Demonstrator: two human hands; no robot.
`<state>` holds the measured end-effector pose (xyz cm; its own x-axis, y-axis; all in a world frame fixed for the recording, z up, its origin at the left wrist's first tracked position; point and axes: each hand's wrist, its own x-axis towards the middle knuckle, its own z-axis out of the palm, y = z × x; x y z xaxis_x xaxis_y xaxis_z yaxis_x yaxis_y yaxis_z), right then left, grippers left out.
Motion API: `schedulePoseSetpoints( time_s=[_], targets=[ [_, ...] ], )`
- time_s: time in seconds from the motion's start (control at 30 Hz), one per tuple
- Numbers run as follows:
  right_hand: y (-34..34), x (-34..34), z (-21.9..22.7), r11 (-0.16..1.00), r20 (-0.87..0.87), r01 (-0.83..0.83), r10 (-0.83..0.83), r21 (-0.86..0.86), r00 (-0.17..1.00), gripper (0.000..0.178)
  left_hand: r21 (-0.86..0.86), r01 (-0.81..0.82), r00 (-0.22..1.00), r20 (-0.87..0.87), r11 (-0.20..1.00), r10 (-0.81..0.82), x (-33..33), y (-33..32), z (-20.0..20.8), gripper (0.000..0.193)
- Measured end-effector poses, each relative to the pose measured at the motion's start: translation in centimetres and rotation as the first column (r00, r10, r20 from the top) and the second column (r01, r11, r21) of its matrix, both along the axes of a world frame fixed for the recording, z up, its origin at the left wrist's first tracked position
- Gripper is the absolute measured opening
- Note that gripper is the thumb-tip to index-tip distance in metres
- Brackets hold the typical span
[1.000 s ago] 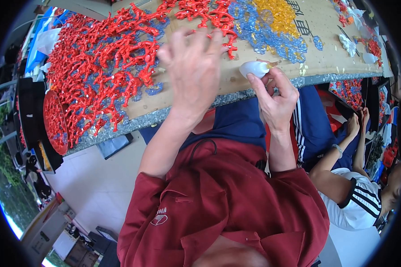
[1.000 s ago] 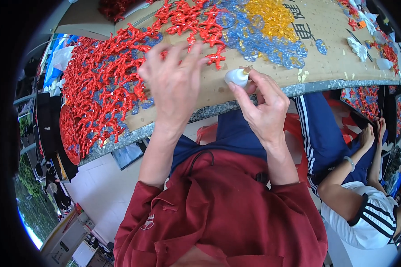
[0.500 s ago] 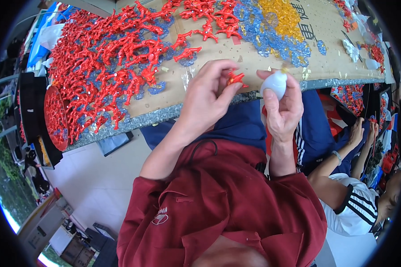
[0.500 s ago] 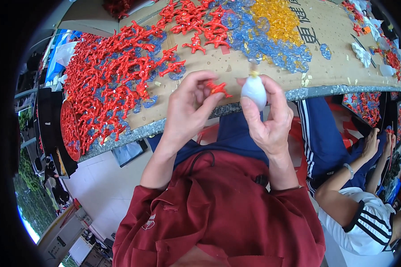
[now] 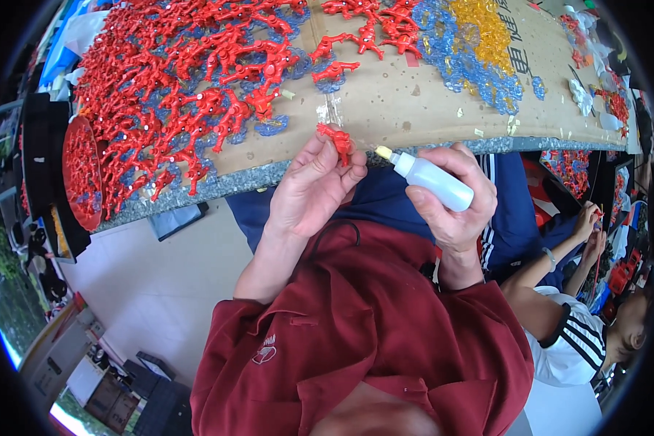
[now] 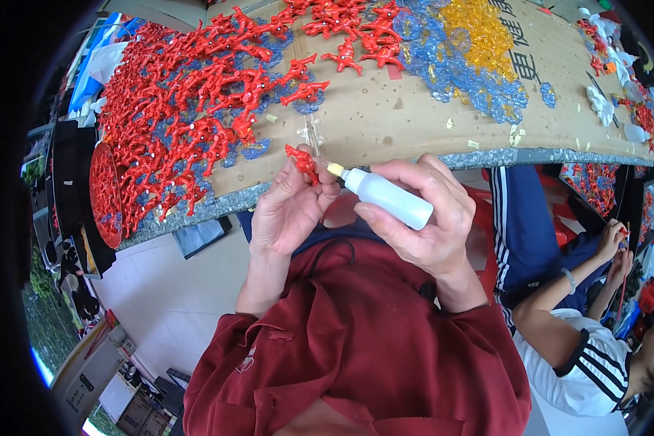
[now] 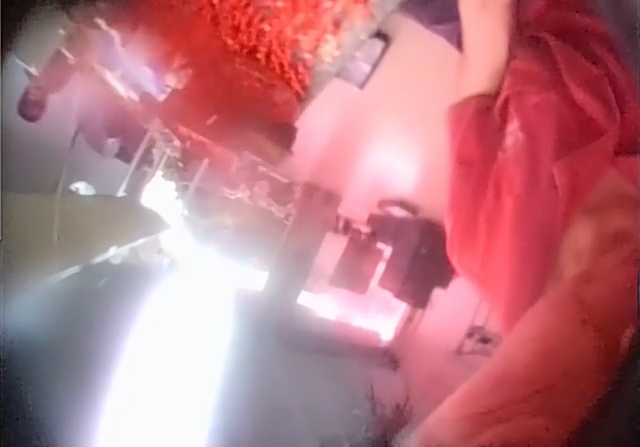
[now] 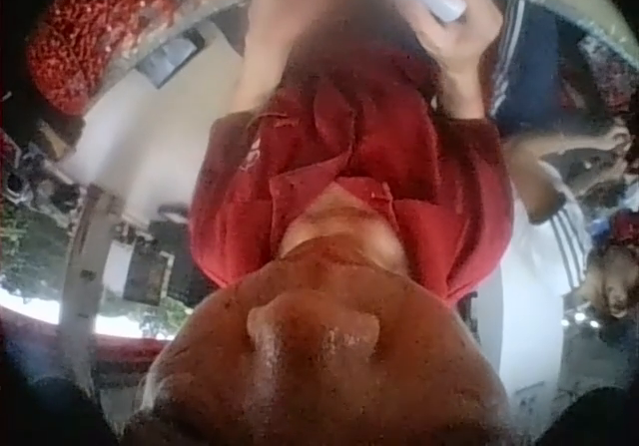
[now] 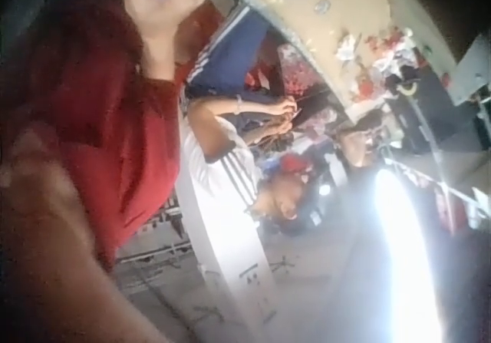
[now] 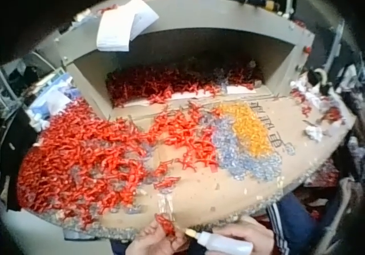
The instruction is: The person assembles small red and yellow plastic toy components by hand, joining them with glue from a bottle.
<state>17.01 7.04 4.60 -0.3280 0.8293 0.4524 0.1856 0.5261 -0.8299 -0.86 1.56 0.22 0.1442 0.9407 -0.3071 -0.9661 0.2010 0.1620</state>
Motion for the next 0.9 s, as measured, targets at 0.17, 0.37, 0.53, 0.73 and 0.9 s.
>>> schedulePoseSetpoints(
  time_s=[0.17, 0.37, 0.53, 0.73, 0.9],
  targets=[
    [0.04, -0.05, 0.15, 0.998, 0.008, -0.011, 0.010, 0.059, 1.000, 0.035, -0.003, 0.023, 0.999, 0.036, 1.000, -0.023, -0.01, 0.08, 0.35, 0.018],
    [0.05, -0.17, 0.04, 0.999, 0.014, -0.009, 0.008, 0.039, 1.000, 0.035, -0.010, 0.042, 0.999, -0.007, 0.999, -0.042, 0.07, 0.05, 0.27, 0.018],
    [0.03, -0.10, 0.07, 0.999, 0.019, -0.005, 0.004, 0.036, 1.000, 0.034, 0.002, 0.047, 0.998, -0.028, 0.999, -0.047, 0.28, 0.07, 0.26, 0.018],
    [-0.09, 0.49, 0.60, 0.999, -0.011, -0.012, 0.012, -0.034, 1.000, 0.033, 0.007, 0.029, 0.996, -0.082, 1.000, -0.028, 0.22, 0.19, 0.22, 0.018],
    [0.02, 0.36, 0.63, 0.999, -0.024, -0.044, 0.044, -0.002, 0.999, 0.031, 0.012, 0.025, 0.996, -0.089, 1.000, -0.024, 0.38, 0.19, 0.21, 0.019]
  ],
)
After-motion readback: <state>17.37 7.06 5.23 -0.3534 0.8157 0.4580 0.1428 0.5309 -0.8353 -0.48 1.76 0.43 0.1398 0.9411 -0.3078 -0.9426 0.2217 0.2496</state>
